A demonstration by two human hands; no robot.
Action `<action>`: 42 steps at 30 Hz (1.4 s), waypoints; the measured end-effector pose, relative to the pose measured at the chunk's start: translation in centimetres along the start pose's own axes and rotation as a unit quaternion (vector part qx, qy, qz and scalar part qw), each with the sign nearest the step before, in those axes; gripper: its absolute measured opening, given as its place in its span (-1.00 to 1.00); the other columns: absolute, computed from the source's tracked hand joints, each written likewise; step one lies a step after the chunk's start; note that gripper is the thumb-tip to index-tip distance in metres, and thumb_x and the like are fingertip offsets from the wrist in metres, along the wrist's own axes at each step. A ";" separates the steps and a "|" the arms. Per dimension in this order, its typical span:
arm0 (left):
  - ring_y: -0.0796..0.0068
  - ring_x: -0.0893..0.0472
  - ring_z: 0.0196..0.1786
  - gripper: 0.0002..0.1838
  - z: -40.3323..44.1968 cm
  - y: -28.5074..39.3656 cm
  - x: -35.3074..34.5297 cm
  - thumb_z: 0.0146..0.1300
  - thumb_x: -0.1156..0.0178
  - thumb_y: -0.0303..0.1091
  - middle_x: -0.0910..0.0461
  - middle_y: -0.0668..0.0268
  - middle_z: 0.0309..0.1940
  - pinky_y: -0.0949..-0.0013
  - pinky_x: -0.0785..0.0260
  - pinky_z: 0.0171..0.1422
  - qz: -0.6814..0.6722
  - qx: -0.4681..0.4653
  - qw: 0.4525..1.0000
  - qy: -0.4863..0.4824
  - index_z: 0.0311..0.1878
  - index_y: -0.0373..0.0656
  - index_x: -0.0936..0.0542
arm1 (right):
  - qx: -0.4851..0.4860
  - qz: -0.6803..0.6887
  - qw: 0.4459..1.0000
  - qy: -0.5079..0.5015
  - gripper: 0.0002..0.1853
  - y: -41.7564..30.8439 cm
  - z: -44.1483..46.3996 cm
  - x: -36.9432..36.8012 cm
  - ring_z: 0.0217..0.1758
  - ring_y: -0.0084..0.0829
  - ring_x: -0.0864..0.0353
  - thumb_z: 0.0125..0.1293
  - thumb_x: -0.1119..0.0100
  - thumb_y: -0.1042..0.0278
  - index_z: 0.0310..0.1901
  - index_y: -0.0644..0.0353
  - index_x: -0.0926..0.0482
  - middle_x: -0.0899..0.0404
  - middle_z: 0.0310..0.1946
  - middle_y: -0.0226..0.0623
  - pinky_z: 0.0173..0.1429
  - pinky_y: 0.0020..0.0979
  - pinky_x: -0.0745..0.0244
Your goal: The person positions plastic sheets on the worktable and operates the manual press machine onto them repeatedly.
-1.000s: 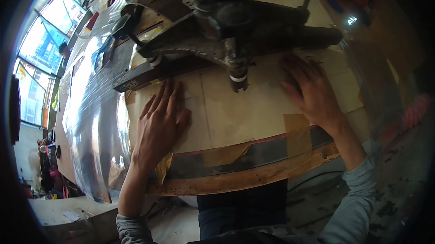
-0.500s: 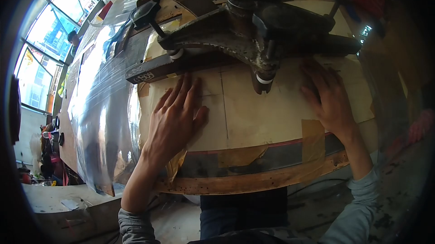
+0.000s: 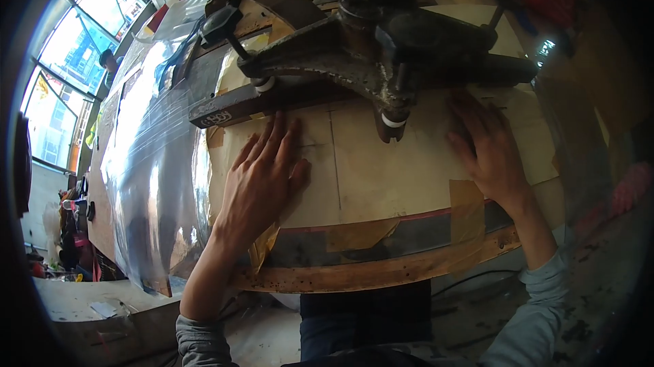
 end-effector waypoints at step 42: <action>0.24 -0.43 0.31 -0.57 -12.6 9.2 3.4 0.32 -0.11 -0.14 -0.50 0.18 0.19 0.10 -0.13 0.44 -0.042 0.025 0.988 0.146 0.14 -0.21 -0.52 | 0.012 -0.042 0.948 0.315 -0.70 -13.4 -14.3 0.8 0.10 -0.29 -0.57 0.39 -0.01 0.19 -0.05 0.17 -0.65 -0.63 -0.02 -0.29 0.26 -0.18 -0.28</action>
Point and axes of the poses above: each hand's wrist, its own z-axis towards the middle knuckle, its own x-axis out of the back of the hand, y = z × x, the point moved 7 cm from there along z, towards the middle knuckle
